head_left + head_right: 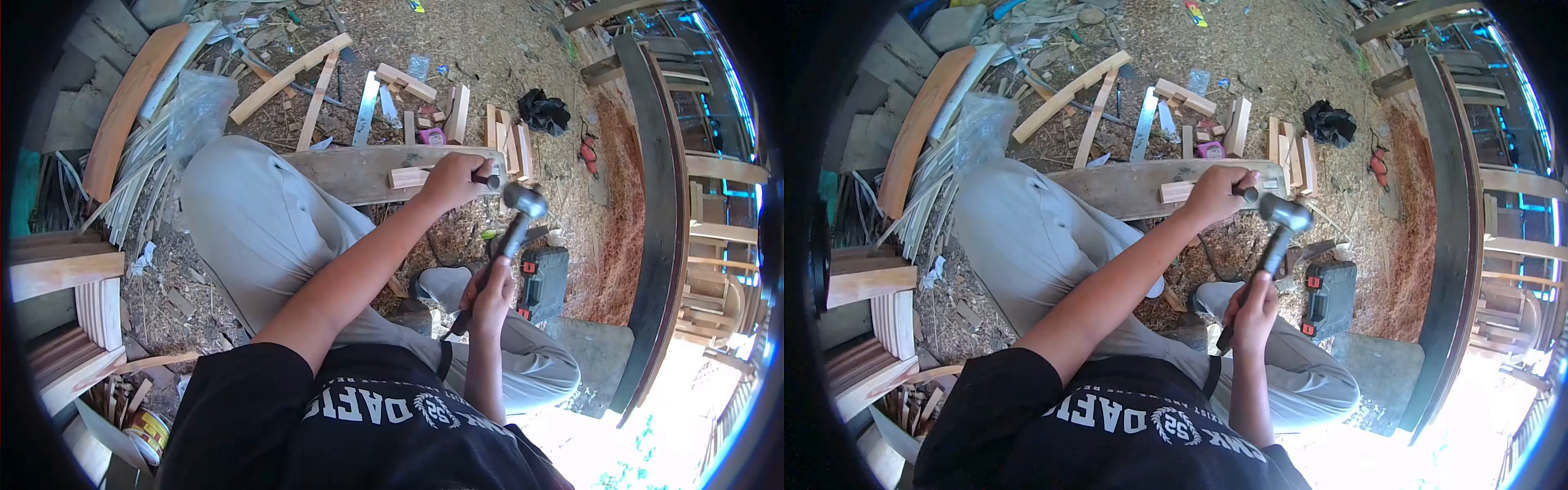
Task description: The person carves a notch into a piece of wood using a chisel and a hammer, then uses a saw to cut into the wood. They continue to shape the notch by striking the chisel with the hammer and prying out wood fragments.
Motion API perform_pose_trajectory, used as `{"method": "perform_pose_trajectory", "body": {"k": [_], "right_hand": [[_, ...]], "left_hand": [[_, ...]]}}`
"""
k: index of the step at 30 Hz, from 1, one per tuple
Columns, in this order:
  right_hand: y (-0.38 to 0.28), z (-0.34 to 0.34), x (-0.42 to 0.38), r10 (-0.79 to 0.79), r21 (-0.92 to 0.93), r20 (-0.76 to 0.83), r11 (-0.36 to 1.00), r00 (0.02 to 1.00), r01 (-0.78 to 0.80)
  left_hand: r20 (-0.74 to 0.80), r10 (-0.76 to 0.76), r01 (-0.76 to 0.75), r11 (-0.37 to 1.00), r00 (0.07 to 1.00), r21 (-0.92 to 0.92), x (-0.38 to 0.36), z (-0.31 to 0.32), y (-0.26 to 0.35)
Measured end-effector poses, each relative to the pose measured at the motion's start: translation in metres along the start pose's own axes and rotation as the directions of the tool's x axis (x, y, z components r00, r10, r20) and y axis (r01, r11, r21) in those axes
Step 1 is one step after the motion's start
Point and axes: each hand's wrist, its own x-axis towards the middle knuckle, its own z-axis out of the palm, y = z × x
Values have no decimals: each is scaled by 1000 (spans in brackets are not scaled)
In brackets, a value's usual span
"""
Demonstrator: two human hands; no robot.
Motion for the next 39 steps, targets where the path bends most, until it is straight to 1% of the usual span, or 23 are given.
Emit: {"method": "perform_pose_trajectory", "body": {"k": [2,5,7,9,10,12,13,15,17,19,21,23,24,25,27,28,29,31,34,35,36,38,39], "right_hand": [[4,0,0,9,232,-87,973,996,11],[25,0,29,53,294,-171,956,984,0],[53,-12,57,89,283,-112,958,990,-54],[77,-19,84,335,138,-19,934,942,-329],[103,-24,96,342,145,-22,931,940,-335],[163,-29,122,575,34,81,815,814,-579],[189,-29,131,577,41,81,813,813,-581],[211,-27,135,644,-121,95,764,759,-633],[209,-31,129,651,-33,157,755,743,-655],[187,-26,125,705,220,274,616,654,-756],[146,-14,105,680,234,169,676,714,-699],[118,-7,93,320,-27,-9,947,947,-320],[120,-10,92,206,-17,-8,978,979,-206],[106,-9,86,206,-19,-9,978,978,-206],[65,-11,67,330,352,224,850,917,-392],[28,-9,52,438,338,301,781,847,-524],[25,-13,50,441,343,300,777,846,-527],[21,-24,47,435,251,599,695,672,-673],[25,-30,46,401,228,605,741,688,-632],[29,-32,47,400,211,602,756,691,-620],[33,-32,47,400,220,603,748,690,-626],[46,-28,46,417,-38,428,895,802,-445],[57,-24,46,422,-27,427,890,800,-455]], "left_hand": [[-18,37,-37,999,999,-3,-8,0,1],[2,120,-120,992,993,28,-20,5,1],[55,191,-191,981,980,8,-30,3,7],[82,236,-234,972,968,-30,-37,6,-1],[159,291,-282,956,943,-76,-42,1,-1],[265,406,-371,912,875,-174,-46,0,-10],[271,407,-371,912,872,-175,-46,-5,-6],[358,495,-432,868,792,-246,-46,-15,0],[366,506,-440,862,781,-252,-48,-17,2],[462,313,-171,931,830,-323,-49,-16,2],[434,355,-217,917,828,-335,-51,-9,-7],[392,346,-214,915,852,-342,-56,-10,-2],[398,319,-199,928,860,-314,-58,-9,-3],[397,319,-198,928,861,-316,-60,-6,-5],[374,268,-145,934,888,-326,-64,-2,-8],[378,267,-142,935,886,-326,-65,-1,-8],[388,254,-124,936,886,-330,-66,-1,-7],[406,240,-102,937,882,-333,-67,-3,-4],[435,222,-27,911,873,-411,-66,-4,-5],[146,233,-201,957,961,-207,-61,-3,-7],[-145,301,-297,954,943,49,-55,-2,-11],[-270,200,-81,915,942,394,-43,-15,-34],[-307,149,39,846,940,531,-36,-22,-47]]}}
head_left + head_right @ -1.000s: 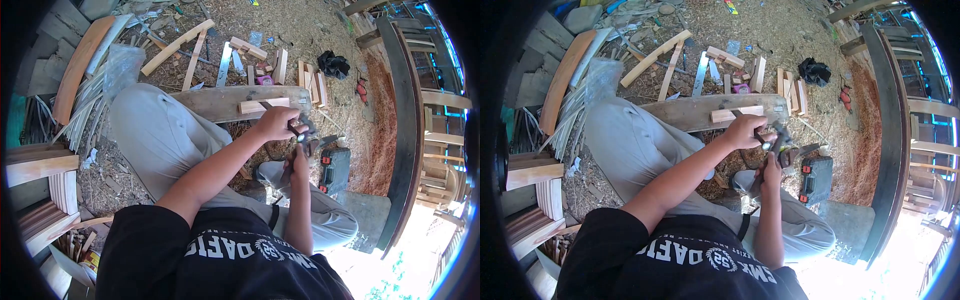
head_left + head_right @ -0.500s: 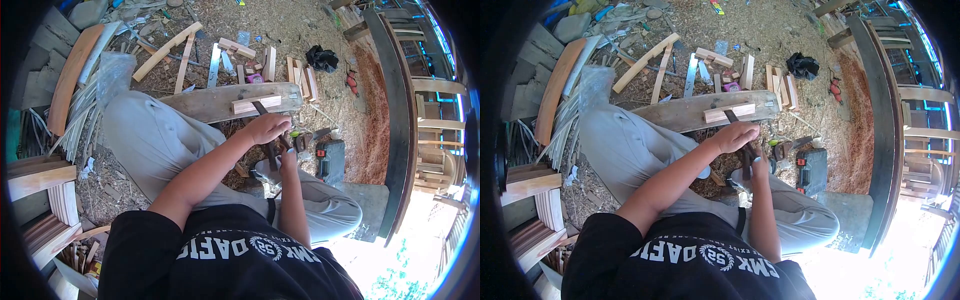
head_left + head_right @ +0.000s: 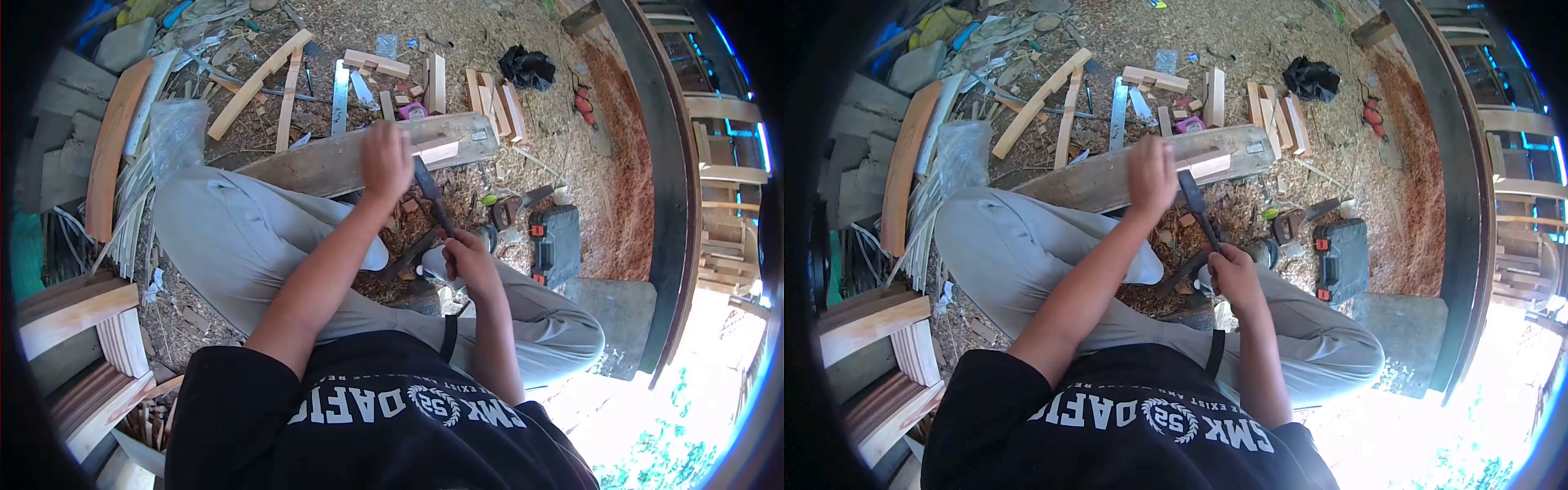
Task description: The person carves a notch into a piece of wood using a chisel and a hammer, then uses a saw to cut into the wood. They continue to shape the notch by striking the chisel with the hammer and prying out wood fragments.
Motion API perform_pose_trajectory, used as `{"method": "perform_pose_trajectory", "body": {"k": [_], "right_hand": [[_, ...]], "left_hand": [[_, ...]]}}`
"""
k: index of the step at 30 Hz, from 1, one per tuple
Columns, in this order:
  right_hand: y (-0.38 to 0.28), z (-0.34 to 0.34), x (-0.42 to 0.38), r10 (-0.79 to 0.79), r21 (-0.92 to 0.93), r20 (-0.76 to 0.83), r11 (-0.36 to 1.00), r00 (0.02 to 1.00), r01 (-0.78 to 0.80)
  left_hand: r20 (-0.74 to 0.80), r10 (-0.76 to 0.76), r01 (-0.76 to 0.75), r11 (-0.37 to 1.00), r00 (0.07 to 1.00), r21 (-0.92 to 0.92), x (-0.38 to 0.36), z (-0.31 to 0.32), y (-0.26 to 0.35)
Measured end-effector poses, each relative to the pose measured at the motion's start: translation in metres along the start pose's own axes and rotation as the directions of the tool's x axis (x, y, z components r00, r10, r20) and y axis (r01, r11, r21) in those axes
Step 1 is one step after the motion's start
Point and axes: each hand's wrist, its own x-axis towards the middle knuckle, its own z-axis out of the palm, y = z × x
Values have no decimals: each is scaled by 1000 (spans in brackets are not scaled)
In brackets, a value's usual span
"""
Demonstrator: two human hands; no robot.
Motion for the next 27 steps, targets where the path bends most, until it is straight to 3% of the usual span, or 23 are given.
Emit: {"method": "perform_pose_trajectory", "body": {"k": [1,2,3,7,9,14,16,18,20,22,24,26,27], "right_hand": [[10,4,8,-192,-291,-146,946,971,143],[19,9,15,-405,-573,-223,790,887,216],[-1,26,-1,-502,-676,-216,696,838,242],[-6,21,2,-458,-728,-232,667,858,159],[-2,-2,14,-524,-749,-166,617,835,239],[-27,-53,43,-486,-712,-76,638,870,294],[-31,-71,56,-473,-627,82,660,877,415],[-22,-90,80,-458,-575,117,693,881,436],[-17,-106,99,-421,-544,225,694,879,472],[-27,-128,111,-430,-529,237,695,871,487],[-54,-169,116,-350,-704,283,556,893,442],[-71,-218,116,-410,-712,300,505,861,488],[-77,-228,111,-417,-707,303,504,857,496]], "left_hand": [[-16,4,-3,997,1000,77,4,2,-14],[-6,9,-9,997,1000,83,4,6,-25],[45,5,-11,989,999,150,3,9,-32],[109,34,-62,962,994,266,3,15,-33],[108,74,-102,955,991,280,-1,19,-33],[95,110,-133,947,989,292,-6,26,-27],[82,139,-157,946,987,284,-10,34,-31],[62,176,-187,942,982,277,-12,39,-35],[158,103,-137,966,982,220,-15,40,-35],[166,167,-202,953,972,225,-16,40,-39],[167,227,-262,937,959,231,-13,39,-47],[266,325,-330,944,908,-26,-5,37,-55],[264,330,-337,941,906,-20,-3,38,-55]]}}
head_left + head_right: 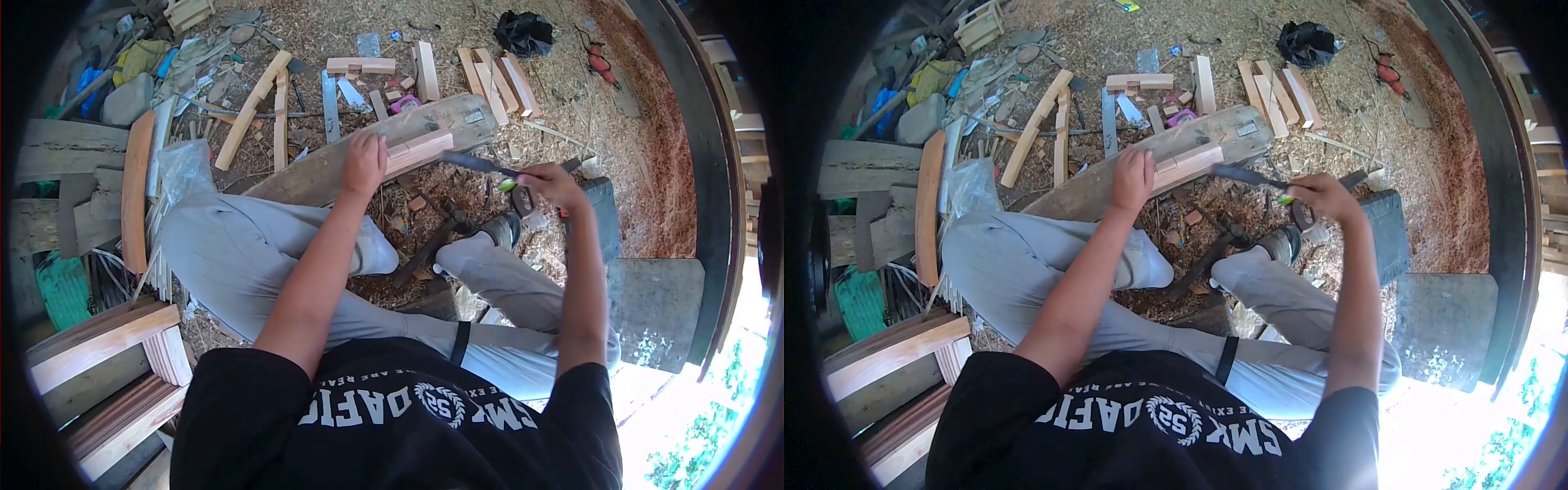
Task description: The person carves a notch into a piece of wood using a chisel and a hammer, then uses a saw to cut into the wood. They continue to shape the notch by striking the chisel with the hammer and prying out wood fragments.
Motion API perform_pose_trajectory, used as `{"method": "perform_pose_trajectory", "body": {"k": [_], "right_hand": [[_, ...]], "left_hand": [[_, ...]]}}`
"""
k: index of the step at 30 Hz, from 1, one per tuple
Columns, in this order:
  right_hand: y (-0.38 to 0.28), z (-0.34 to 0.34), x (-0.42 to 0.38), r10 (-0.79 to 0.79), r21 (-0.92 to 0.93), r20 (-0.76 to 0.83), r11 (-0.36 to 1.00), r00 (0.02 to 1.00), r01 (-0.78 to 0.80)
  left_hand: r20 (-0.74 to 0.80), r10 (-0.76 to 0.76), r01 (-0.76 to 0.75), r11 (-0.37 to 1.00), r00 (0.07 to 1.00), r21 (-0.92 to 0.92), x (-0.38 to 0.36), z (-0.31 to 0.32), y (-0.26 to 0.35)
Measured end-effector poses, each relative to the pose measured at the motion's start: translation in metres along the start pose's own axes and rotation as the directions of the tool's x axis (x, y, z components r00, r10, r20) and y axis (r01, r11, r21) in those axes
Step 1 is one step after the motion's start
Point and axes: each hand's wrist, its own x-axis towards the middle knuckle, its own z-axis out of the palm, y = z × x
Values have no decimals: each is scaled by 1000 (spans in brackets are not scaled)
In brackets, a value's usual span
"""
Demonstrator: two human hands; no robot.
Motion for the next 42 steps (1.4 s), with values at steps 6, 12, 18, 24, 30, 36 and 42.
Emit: {"method": "perform_pose_trajectory", "body": {"k": [6,12,18,24,30,36,42], "right_hand": [[-92,27,-66,280,147,-399,959,873,-240],[-140,159,-71,513,626,-490,770,705,-125],[-140,171,-60,504,701,-516,713,693,3],[-136,176,-59,519,718,-559,693,646,64],[-129,183,-66,537,723,-515,691,668,3],[-126,186,-68,535,731,-558,679,634,71],[-125,183,-74,562,821,-471,561,680,106]], "left_hand": [[11,-177,177,984,984,6,13,-2,-9],[-108,-181,190,979,978,80,14,-7,-1],[6,-10,8,962,1000,273,-13,-24,35],[70,-57,33,951,996,308,-22,-19,36],[85,-163,129,941,983,313,-10,-36,61],[118,0,-25,976,993,217,-15,-35,47],[161,-93,44,959,983,281,-25,-26,44]]}}
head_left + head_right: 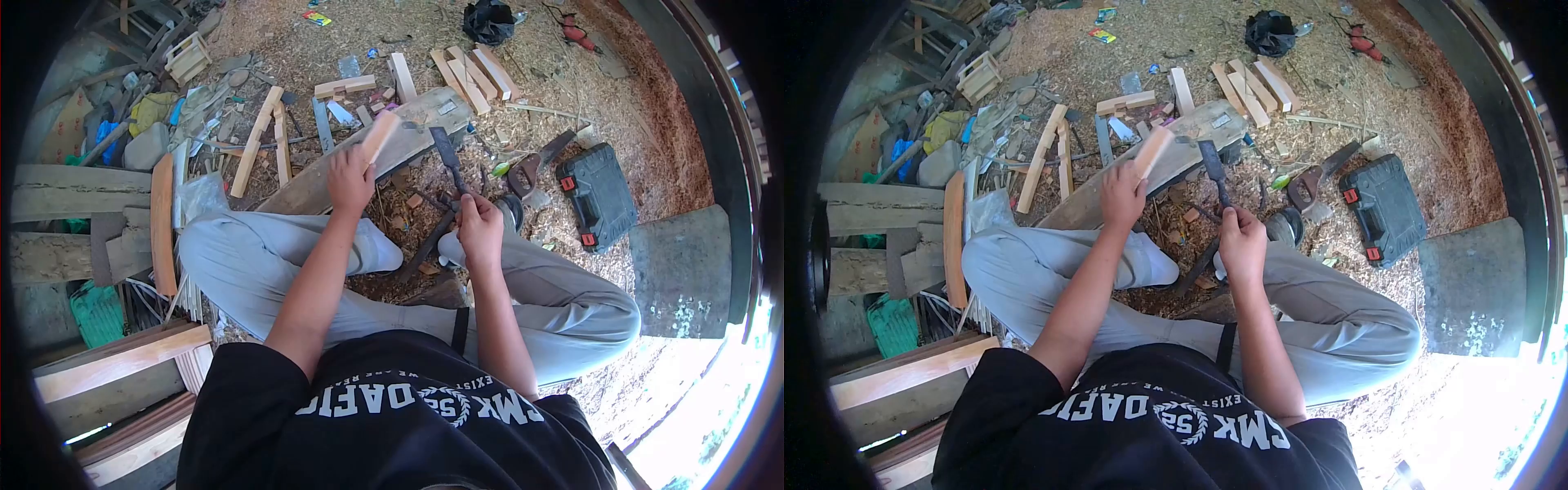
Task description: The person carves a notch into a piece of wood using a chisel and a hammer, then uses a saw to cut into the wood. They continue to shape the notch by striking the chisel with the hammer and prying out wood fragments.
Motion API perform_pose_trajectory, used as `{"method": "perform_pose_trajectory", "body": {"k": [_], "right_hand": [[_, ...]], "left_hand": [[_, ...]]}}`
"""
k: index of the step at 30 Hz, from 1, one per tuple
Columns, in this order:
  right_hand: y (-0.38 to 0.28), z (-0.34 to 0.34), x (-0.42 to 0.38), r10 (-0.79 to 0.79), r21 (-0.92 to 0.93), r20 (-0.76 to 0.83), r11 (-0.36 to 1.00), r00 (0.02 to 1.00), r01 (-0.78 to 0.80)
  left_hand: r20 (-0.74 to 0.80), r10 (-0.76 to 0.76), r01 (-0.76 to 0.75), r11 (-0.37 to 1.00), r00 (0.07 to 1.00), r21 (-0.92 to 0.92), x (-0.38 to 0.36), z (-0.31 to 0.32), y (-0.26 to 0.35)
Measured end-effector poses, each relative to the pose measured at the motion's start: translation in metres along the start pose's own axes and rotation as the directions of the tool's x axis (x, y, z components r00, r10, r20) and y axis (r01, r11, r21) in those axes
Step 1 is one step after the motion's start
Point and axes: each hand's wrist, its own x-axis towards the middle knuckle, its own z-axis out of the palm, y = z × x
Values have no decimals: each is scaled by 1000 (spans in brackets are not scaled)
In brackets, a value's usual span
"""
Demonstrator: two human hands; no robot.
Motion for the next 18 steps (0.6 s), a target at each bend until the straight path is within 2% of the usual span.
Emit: {"method": "perform_pose_trajectory", "body": {"k": [2,3,4,5,6,7,8,9,11,15,17,18], "right_hand": [[-2,1,-2,12,50,18,999,1000,-13],[-2,1,-2,2,51,8,999,1000,-2],[-2,1,-2,-9,51,-2,999,1000,9],[-3,0,-3,-8,48,2,999,1000,8],[-6,0,-4,-2,61,16,998,1000,1],[-7,-1,-5,4,74,29,997,1000,-6],[-6,-1,-4,4,71,31,997,1000,-6],[-5,-2,-3,-7,56,36,998,999,5],[-4,-2,-2,-20,40,43,999,999,19],[-2,0,-2,-45,-12,17,999,999,45],[-4,-1,-4,-54,-40,31,998,998,55],[-7,0,-6,-45,-43,34,998,998,46]], "left_hand": [[-28,-270,270,963,963,17,-2,4,12],[-30,-273,274,962,962,18,3,-4,14],[159,-405,419,905,901,-69,12,-15,15],[353,-495,564,816,794,-125,19,-24,16],[353,-499,568,814,792,-124,21,-26,9],[217,-338,348,938,916,-7,23,-30,0],[104,-131,116,983,986,141,25,-32,-7],[102,-134,119,983,986,139,26,-31,-14],[67,168,-179,957,984,230,29,-26,-24],[17,184,-185,977,983,108,36,-23,-21],[165,86,-94,995,982,41,39,-28,-14],[162,74,-80,996,984,35,35,-25,-10]]}}
